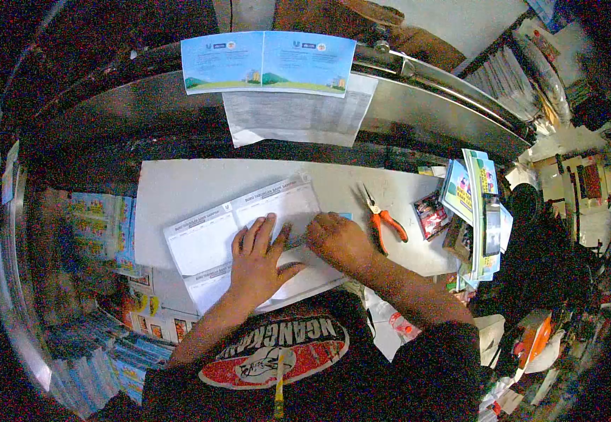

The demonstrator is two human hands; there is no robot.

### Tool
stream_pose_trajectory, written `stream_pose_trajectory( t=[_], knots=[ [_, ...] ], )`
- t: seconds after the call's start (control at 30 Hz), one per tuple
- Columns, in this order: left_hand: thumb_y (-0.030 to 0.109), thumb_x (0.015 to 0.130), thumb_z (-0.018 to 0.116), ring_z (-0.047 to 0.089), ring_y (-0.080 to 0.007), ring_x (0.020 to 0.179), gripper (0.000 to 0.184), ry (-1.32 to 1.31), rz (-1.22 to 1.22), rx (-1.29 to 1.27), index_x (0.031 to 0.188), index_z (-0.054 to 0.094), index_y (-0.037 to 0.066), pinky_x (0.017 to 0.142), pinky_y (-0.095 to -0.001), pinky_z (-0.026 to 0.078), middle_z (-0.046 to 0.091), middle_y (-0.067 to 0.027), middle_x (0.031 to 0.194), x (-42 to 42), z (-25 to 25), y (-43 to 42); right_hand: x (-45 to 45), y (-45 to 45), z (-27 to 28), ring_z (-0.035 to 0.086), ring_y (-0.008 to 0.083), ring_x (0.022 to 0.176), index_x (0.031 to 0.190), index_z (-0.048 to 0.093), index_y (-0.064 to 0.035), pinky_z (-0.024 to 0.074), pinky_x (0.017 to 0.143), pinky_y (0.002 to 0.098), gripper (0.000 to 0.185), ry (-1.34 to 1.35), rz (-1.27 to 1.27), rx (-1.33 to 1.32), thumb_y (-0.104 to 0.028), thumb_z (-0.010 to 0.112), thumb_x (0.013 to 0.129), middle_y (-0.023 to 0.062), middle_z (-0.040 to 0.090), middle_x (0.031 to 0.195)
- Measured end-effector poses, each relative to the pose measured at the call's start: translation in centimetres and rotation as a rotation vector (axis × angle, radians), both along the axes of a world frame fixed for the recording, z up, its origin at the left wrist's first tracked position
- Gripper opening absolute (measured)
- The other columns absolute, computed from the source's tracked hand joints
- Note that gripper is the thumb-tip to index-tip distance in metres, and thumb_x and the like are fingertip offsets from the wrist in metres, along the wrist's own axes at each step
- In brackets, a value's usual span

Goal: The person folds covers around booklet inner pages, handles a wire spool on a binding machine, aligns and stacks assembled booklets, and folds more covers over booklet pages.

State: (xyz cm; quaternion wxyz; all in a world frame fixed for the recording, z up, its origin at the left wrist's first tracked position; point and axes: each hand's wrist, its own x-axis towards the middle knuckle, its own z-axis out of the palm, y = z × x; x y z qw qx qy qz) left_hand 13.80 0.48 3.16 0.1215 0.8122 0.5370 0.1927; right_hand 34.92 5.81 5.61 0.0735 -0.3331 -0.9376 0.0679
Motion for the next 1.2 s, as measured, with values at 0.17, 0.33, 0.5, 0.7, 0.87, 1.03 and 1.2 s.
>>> stream_pose_trajectory(
  t=[0.17,0.33,0.5,0.7,0.87,1.03,1.2],
  knots=[
    [0.057,0.076,0.067,0.034,-0.0338,0.133,0.071,0.027,0.003,-0.023,0.129,0.058,0.010,0.106,-0.0535,0.025,0.036,-0.0174,0.146,0.2,0.3,0.1,0.9,-0.4,-1.0,0.062,0.0247,0.081,0.091,0.061,-0.0053,0.0535,0.070,0.0352,0.021,0.188,-0.142,-0.056,-0.012,0.068,0.073,0.0079,0.059,0.086],
    [0.057,0.076,0.067,0.031,-0.0339,0.134,0.074,0.053,-0.011,-0.039,0.132,0.055,0.010,0.107,-0.0531,0.023,0.034,-0.0173,0.147,0.2,0.2,0.1,1.0,0.7,-0.3,0.064,0.0281,0.082,0.095,0.060,-0.0050,0.0553,0.069,0.0381,0.019,0.043,0.054,0.005,-0.018,0.056,0.081,0.0112,0.060,0.090],
    [0.056,0.078,0.067,0.030,-0.0345,0.135,0.074,0.036,-0.007,-0.057,0.134,0.053,0.010,0.108,-0.0533,0.021,0.033,-0.0177,0.148,0.3,0.2,0.1,0.5,1.5,0.1,0.065,0.0275,0.080,0.093,0.059,-0.0049,0.0556,0.068,0.0364,0.019,-0.032,0.101,-0.026,-0.018,0.056,0.080,0.0114,0.059,0.088],
    [0.056,0.078,0.066,0.031,-0.0348,0.135,0.074,0.042,-0.007,-0.056,0.135,0.052,0.011,0.108,-0.0538,0.022,0.033,-0.0171,0.148,0.2,0.3,0.0,0.0,1.5,-0.6,0.065,0.0299,0.081,0.094,0.058,-0.0046,0.0557,0.070,0.0393,0.019,-0.013,0.105,-0.031,-0.018,0.057,0.080,0.0131,0.060,0.088],
    [0.056,0.078,0.066,0.031,-0.0347,0.135,0.073,0.026,-0.002,-0.069,0.135,0.052,0.012,0.107,-0.0545,0.023,0.034,-0.0168,0.148,0.1,0.4,0.1,0.5,1.1,-0.8,0.064,0.0321,0.085,0.091,0.058,-0.0032,0.0550,0.073,0.0415,0.024,0.122,-0.111,-0.202,-0.022,0.066,0.078,0.0143,0.061,0.094],
    [0.055,0.078,0.067,0.033,-0.0350,0.133,0.072,0.028,-0.007,-0.035,0.134,0.052,0.012,0.107,-0.0545,0.024,0.035,-0.0168,0.147,0.2,0.4,0.1,2.7,1.8,3.0,0.062,0.0335,0.094,0.100,0.062,-0.0048,0.0522,0.082,0.0414,0.031,0.417,-0.635,-0.248,-0.026,0.070,0.079,0.0152,0.061,0.103],
    [0.051,0.077,0.069,0.040,-0.0331,0.128,0.067,0.007,0.019,0.039,0.128,0.056,0.009,0.105,-0.0500,0.025,0.043,-0.0167,0.138,0.2,0.9,0.0,0.4,1.6,0.8,0.052,0.0299,0.114,0.092,0.066,-0.0044,0.0441,0.091,0.0393,0.023,0.244,-0.486,0.030,-0.026,0.068,0.085,0.0131,0.058,0.120]
  ],
)
